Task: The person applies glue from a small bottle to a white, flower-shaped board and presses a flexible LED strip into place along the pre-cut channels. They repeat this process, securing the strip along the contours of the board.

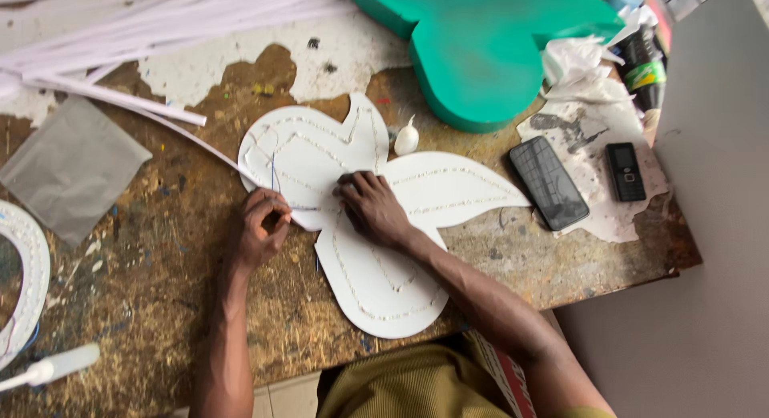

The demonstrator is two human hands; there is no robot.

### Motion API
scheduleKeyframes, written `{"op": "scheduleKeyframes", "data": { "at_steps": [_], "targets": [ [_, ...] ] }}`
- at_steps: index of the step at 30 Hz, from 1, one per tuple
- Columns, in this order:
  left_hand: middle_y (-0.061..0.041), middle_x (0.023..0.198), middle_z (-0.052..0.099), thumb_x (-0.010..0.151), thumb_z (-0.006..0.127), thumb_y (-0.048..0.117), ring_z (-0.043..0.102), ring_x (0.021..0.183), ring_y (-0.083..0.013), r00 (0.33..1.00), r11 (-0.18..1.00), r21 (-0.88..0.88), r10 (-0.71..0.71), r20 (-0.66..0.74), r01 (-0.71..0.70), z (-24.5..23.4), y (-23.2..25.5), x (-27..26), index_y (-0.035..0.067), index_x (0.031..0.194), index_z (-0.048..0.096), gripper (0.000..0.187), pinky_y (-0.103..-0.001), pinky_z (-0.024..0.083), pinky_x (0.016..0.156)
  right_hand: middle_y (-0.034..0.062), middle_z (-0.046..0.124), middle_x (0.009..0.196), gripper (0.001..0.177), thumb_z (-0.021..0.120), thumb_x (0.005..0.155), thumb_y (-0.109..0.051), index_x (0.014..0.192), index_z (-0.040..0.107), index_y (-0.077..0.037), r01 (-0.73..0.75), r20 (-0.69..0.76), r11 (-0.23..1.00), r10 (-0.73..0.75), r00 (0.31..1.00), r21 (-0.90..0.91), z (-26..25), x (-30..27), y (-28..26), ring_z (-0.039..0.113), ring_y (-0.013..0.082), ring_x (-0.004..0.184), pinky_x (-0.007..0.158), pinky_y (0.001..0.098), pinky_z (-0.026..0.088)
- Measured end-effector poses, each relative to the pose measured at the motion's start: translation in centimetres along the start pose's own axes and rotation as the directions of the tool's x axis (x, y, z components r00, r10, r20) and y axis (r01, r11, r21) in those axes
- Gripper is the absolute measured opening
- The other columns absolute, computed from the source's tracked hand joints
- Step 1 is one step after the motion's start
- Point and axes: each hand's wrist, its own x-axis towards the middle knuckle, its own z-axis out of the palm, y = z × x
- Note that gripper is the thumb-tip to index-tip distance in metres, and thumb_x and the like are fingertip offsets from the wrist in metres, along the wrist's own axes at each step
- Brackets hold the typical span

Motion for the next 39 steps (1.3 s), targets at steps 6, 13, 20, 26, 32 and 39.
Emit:
{"op": "scheduleKeyframes", "data": {
  "at_steps": [6, 13, 20, 26, 32, 39],
  "targets": [
    [-0.011, 0.103, 0.076, 0.090, 0.080, 0.011, 0.077, 0.099, -0.0391, 0.998, 0.998, 0.027, -0.051, 0.028, 0.050, -0.5, 0.1, 0.0, 0.015, 0.097, 0.080, 0.008, -0.050, 0.061, 0.086, 0.0110, 0.068, 0.128, 0.026, 0.080, 0.099, -0.012, 0.124, 0.074, -0.012, -0.005, -0.025, 1.000, 0.005, 1.000, -0.002, -0.9, 0.3, -0.6, 0.065, 0.0375, 0.123, 0.094, 0.0483, 0.054],
    [-0.008, 0.112, 0.071, 0.102, 0.074, 0.016, 0.070, 0.111, -0.0238, 0.998, 0.995, -0.079, -0.060, -0.024, 0.058, -0.8, 1.4, -0.1, 0.008, 0.101, 0.081, 0.011, -0.037, 0.056, 0.099, 0.0152, 0.069, 0.134, 0.020, 0.066, 0.111, -0.021, 0.127, 0.073, -0.010, 0.025, 0.015, 0.996, -0.026, 1.000, 0.081, -1.9, 1.1, -0.5, 0.062, 0.0372, 0.119, 0.098, 0.0500, 0.048],
    [-0.006, 0.115, 0.074, 0.098, 0.078, 0.007, 0.071, 0.113, -0.0215, 0.992, 0.990, -0.063, -0.127, 0.002, 0.127, -0.3, -0.5, -0.9, 0.009, 0.106, 0.085, 0.010, -0.037, 0.058, 0.105, 0.0112, 0.069, 0.136, 0.023, 0.059, 0.116, -0.030, 0.127, 0.072, -0.015, 0.023, 0.036, 0.997, -0.026, 0.999, 0.074, -1.7, 0.9, -0.4, 0.062, 0.0343, 0.115, 0.099, 0.0484, 0.046],
    [-0.009, 0.121, 0.071, 0.103, 0.075, 0.008, 0.070, 0.118, -0.0254, 0.992, 0.992, -0.045, -0.119, 0.031, 0.120, -0.2, -1.0, -0.7, 0.006, 0.110, 0.086, 0.012, -0.041, 0.056, 0.108, 0.0111, 0.069, 0.136, 0.027, 0.059, 0.116, -0.035, 0.131, 0.071, -0.016, 0.093, 0.017, 0.995, -0.094, 0.995, 0.043, -0.6, 1.0, 1.0, 0.063, 0.0352, 0.119, 0.098, 0.0496, 0.048],
    [-0.010, 0.128, 0.071, 0.101, 0.077, 0.003, 0.070, 0.123, -0.0266, 0.990, 0.993, -0.017, -0.118, 0.082, 0.120, -1.0, -0.6, -1.0, 0.006, 0.116, 0.084, 0.017, -0.041, 0.062, 0.109, 0.0072, 0.069, 0.134, 0.025, 0.061, 0.116, -0.034, 0.131, 0.073, -0.020, 0.133, -0.009, 0.990, -0.133, 0.991, 0.047, 0.1, 0.8, 1.4, 0.064, 0.0330, 0.117, 0.096, 0.0474, 0.048],
    [-0.014, 0.124, 0.068, 0.101, 0.072, -0.011, 0.069, 0.121, -0.0268, 0.995, 0.990, -0.111, -0.078, 0.055, 0.084, -0.1, -2.5, -0.4, -0.001, 0.114, 0.083, 0.019, -0.037, 0.065, 0.108, 0.0043, 0.074, 0.129, 0.022, 0.060, 0.118, -0.028, 0.124, 0.078, -0.018, 0.113, -0.048, 0.972, -0.106, 0.993, 0.205, -0.2, 0.8, -2.2, 0.066, 0.0322, 0.111, 0.093, 0.0476, 0.040]
  ]
}}
